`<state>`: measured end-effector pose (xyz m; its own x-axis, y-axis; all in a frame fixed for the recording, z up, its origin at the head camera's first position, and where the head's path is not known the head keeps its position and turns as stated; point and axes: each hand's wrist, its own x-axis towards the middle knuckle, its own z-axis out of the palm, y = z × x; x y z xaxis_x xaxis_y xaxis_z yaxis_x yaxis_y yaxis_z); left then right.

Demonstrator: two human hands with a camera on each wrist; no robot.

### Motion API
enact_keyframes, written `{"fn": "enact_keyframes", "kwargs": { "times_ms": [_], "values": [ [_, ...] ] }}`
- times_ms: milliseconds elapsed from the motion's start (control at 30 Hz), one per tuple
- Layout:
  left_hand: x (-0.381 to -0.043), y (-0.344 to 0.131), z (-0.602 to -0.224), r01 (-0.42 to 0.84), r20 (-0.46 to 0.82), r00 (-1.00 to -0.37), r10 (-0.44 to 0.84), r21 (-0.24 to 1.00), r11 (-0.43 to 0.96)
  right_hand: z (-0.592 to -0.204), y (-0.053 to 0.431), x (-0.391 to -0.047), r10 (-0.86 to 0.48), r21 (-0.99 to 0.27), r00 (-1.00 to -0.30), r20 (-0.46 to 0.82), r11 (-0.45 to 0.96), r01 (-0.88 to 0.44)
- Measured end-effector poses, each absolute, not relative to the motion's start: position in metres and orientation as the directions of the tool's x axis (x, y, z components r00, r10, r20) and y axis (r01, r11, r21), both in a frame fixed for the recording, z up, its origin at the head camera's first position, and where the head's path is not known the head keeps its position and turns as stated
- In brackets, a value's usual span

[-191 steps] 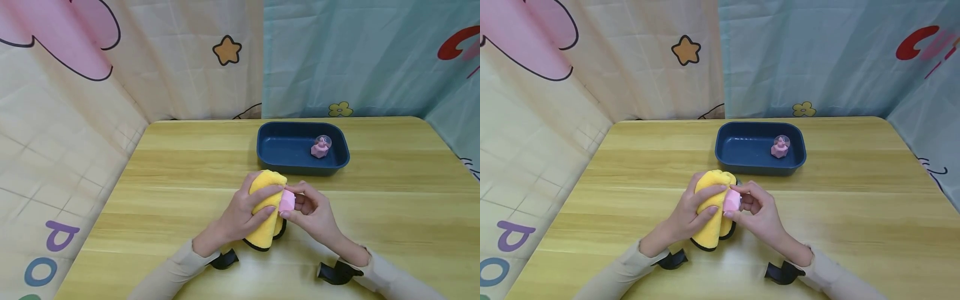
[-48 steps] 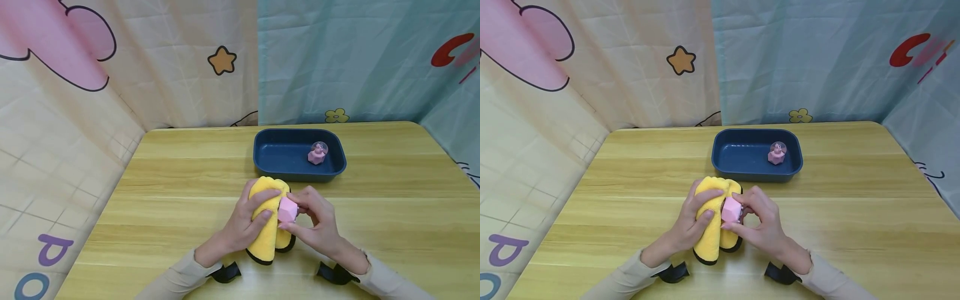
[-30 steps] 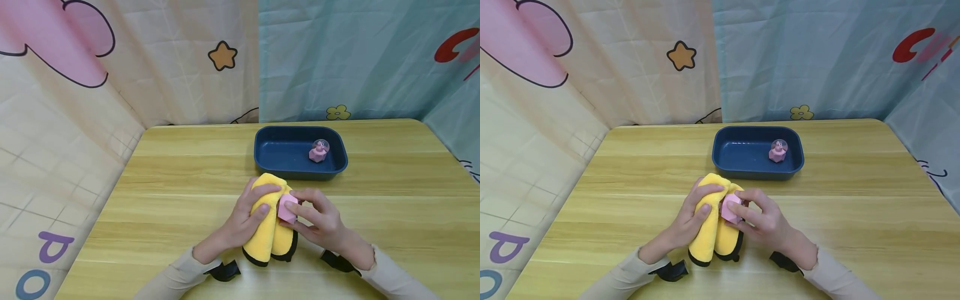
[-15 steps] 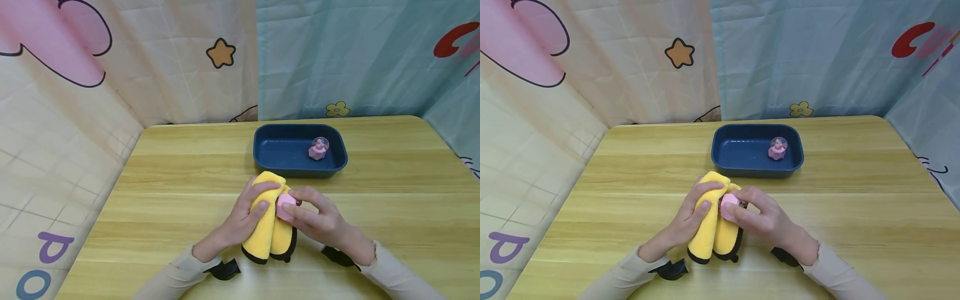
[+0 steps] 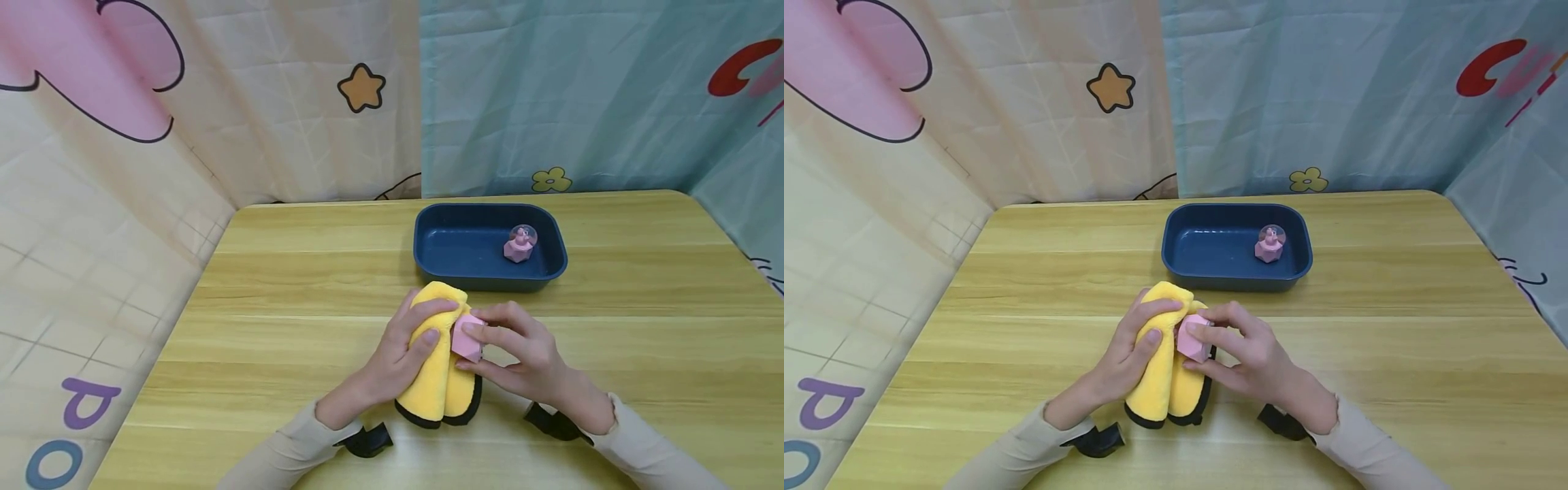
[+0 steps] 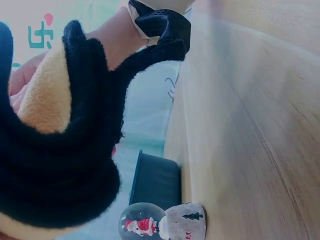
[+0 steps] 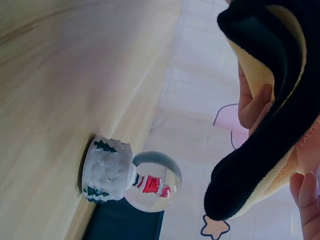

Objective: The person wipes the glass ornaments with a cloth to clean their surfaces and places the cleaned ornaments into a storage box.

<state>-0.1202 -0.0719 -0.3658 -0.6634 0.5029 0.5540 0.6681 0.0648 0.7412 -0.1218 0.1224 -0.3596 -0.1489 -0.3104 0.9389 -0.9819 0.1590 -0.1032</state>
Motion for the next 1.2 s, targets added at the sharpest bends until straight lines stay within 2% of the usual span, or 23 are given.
{"fn": "enact_keyframes", "kwargs": {
  "times_ms": [233, 467, 567, 767, 933, 1033, 1200],
  "values": [
    [-0.120, -0.072, -0.366, 0.679, 0.555, -0.661, 0.506, 0.729, 0.088, -0.361, 0.125, -0.118, -0.296, -0.260, -0.299, 0.907, 0.166, -0.951],
    [-0.120, -0.072, -0.367, 0.724, 0.583, -0.636, 0.505, 0.677, 0.131, -0.362, 0.127, -0.112, -0.271, -0.481, -0.491, 0.828, 0.107, -0.870],
    [-0.120, -0.072, -0.368, 0.746, 0.601, -0.621, 0.504, 0.651, 0.142, -0.363, 0.128, -0.110, -0.275, -0.584, -0.574, 0.771, 0.053, -0.810],
    [-0.121, -0.072, -0.368, 0.783, 0.632, -0.586, 0.507, 0.602, 0.154, -0.363, 0.129, -0.106, -0.282, -0.720, -0.691, 0.666, 0.001, -0.694],
    [-0.122, -0.072, -0.369, 0.814, 0.658, -0.552, 0.513, 0.558, 0.160, -0.359, 0.130, -0.102, -0.312, -0.864, -0.824, 0.472, 0.021, -0.503],
    [-0.123, -0.072, -0.370, 0.842, 0.684, -0.522, 0.510, 0.510, 0.177, -0.358, 0.129, -0.101, -0.345, -0.912, -0.853, 0.392, -0.024, -0.410],
    [-0.124, -0.072, -0.371, 0.863, 0.705, -0.495, 0.508, 0.466, 0.195, -0.358, 0.129, -0.102, -0.378, -0.922, -0.843, 0.383, -0.102, -0.373]
  ]
}}
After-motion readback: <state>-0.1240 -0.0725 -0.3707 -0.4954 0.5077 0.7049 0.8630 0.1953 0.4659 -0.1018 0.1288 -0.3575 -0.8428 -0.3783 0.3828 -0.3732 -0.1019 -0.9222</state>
